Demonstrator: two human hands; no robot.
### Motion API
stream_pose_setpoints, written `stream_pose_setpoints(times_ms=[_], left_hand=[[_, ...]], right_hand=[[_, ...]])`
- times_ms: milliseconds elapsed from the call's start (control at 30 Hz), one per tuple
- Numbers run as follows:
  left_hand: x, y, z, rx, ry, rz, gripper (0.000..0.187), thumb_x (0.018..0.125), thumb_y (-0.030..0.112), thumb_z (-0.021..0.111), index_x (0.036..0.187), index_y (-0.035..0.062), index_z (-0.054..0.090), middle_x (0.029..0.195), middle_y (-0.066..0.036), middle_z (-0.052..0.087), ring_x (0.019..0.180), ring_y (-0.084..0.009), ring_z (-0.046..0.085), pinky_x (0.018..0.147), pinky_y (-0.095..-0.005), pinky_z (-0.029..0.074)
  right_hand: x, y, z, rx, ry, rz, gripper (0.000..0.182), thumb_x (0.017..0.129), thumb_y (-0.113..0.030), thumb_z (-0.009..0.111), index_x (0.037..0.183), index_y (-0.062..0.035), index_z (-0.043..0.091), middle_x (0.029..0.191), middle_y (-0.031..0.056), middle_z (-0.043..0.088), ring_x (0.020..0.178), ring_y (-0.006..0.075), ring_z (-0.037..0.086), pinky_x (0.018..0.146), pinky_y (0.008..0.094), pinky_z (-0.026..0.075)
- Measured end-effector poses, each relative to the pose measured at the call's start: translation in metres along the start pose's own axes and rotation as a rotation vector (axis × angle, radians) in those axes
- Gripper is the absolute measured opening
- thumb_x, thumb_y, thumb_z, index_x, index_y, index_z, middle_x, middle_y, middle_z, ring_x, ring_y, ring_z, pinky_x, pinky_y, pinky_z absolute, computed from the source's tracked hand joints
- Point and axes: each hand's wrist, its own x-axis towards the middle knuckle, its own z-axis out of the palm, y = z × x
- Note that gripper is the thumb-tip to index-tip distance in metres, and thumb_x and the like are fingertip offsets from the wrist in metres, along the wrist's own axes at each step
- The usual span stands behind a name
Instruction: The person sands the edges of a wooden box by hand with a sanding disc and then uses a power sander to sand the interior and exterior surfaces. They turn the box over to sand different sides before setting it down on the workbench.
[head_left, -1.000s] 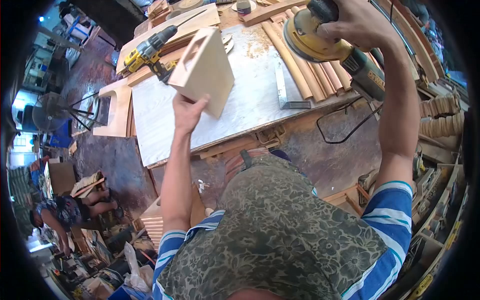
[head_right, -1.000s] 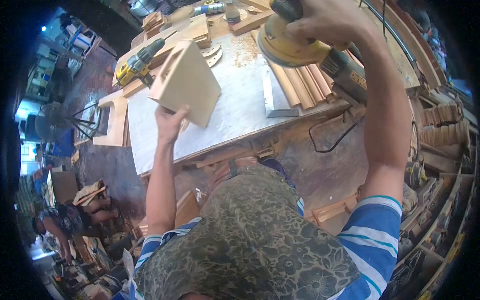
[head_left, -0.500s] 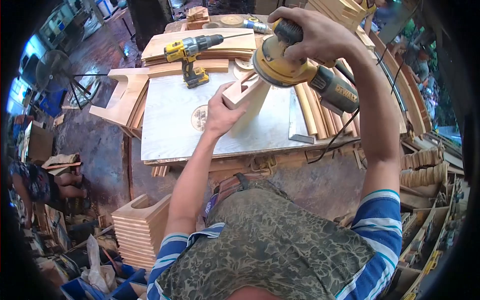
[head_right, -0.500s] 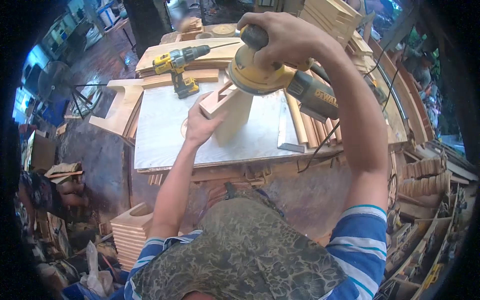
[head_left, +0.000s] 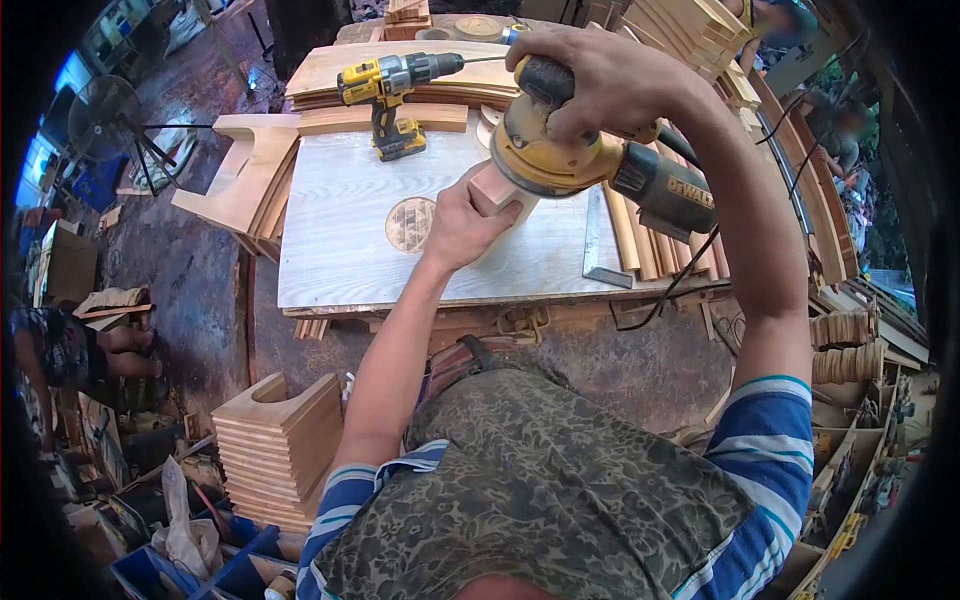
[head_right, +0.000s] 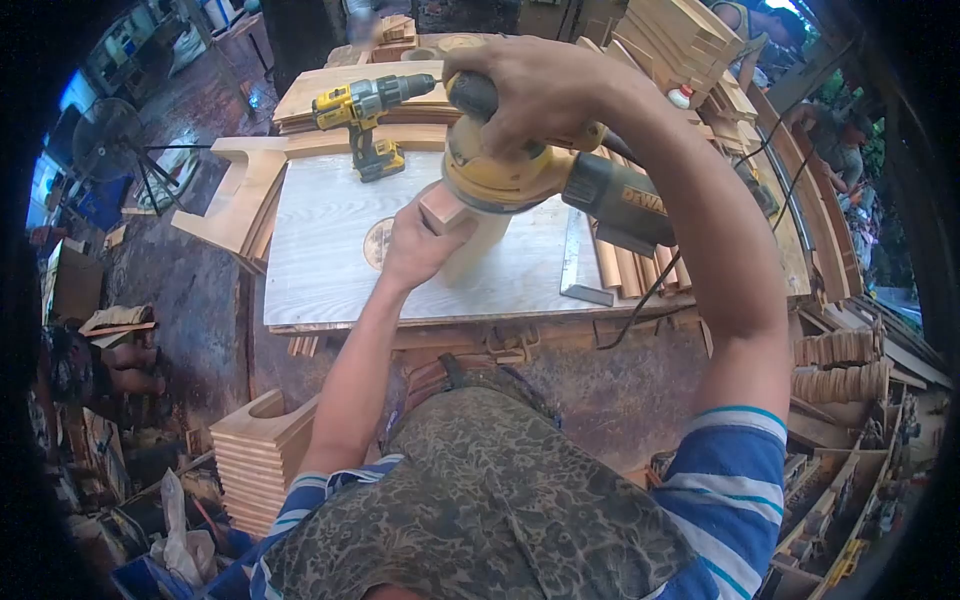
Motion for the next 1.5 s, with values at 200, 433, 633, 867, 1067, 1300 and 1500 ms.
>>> stream_pose_setpoints(times_ms=[200,433,633,867,1067,1300,1500], left_hand=[[-0.002,0.008,-0.002,0.055,-0.068,-0.075,0.051,0.088,0.013,0.083,0.132,-0.0028,0.063,0.125,-0.01,0.073,0.115,-0.0166,0.068,0.102,-0.0336,0.053],[-0.006,0.015,-0.004,0.078,-0.043,-0.121,0.056,0.086,0.013,0.083,0.136,-0.0037,0.062,0.126,-0.011,0.073,0.115,-0.0178,0.068,0.101,-0.0346,0.054],[-0.005,0.02,-0.002,0.098,-0.052,-0.108,0.057,0.085,0.013,0.083,0.135,-0.0044,0.062,0.123,-0.012,0.074,0.113,-0.0188,0.07,0.099,-0.0347,0.054],[-0.01,0.009,-0.002,0.031,-0.037,-0.08,0.048,0.084,0.015,0.086,0.126,0.0,0.068,0.114,-0.01,0.077,0.104,-0.0155,0.071,0.094,-0.0338,0.055],[-0.011,0.015,-0.002,0.073,-0.014,-0.064,0.047,0.084,0.017,0.086,0.124,0.0001,0.069,0.112,-0.011,0.078,0.103,-0.0158,0.071,0.093,-0.035,0.056],[-0.011,0.013,-0.005,0.087,-0.038,-0.041,0.047,0.084,0.018,0.086,0.124,0.0,0.068,0.111,-0.013,0.078,0.103,-0.017,0.072,0.093,-0.0361,0.056],[-0.011,0.005,-0.002,0.064,-0.038,-0.05,0.049,0.085,0.016,0.085,0.128,0.0008,0.068,0.113,-0.014,0.078,0.104,-0.017,0.072,0.094,-0.0357,0.056]], right_hand=[[0.009,-0.024,0.003,-0.094,0.003,-0.052,0.082,0.059,-0.023,0.083,0.137,-0.0141,0.06,0.123,0.0181,0.068,0.113,0.0369,0.068,0.1,0.0478,0.057],[0.009,0.001,0.002,-0.075,-0.018,0.006,0.078,0.06,-0.024,0.082,0.135,-0.0129,0.061,0.122,0.0174,0.068,0.113,0.0374,0.067,0.097,0.0483,0.056],[-0.005,-0.016,0.0,-0.113,0.005,-0.097,0.076,0.06,-0.024,0.08,0.133,-0.0116,0.063,0.112,0.0178,0.072,0.103,0.0361,0.071,0.09,0.0468,0.059],[0.006,-0.021,0.002,-0.099,-0.018,-0.087,0.077,0.061,-0.024,0.08,0.135,-0.0112,0.063,0.112,0.0181,0.071,0.104,0.0355,0.07,0.092,0.0467,0.059],[0.005,-0.027,-0.005,-0.137,-0.074,-0.099,0.074,0.063,-0.024,0.081,0.133,-0.0138,0.061,0.114,0.017,0.067,0.111,0.0363,0.066,0.097,0.0489,0.056],[0.004,-0.035,-0.003,-0.093,-0.071,-0.046,0.072,0.064,-0.025,0.081,0.132,-0.014,0.061,0.115,0.0161,0.068,0.114,0.036,0.066,0.1,0.0484,0.054],[0.006,-0.024,-0.004,-0.121,-0.061,-0.137,0.072,0.064,-0.025,0.081,0.132,-0.0138,0.062,0.116,0.0163,0.068,0.111,0.0374,0.067,0.099,0.0476,0.055]])
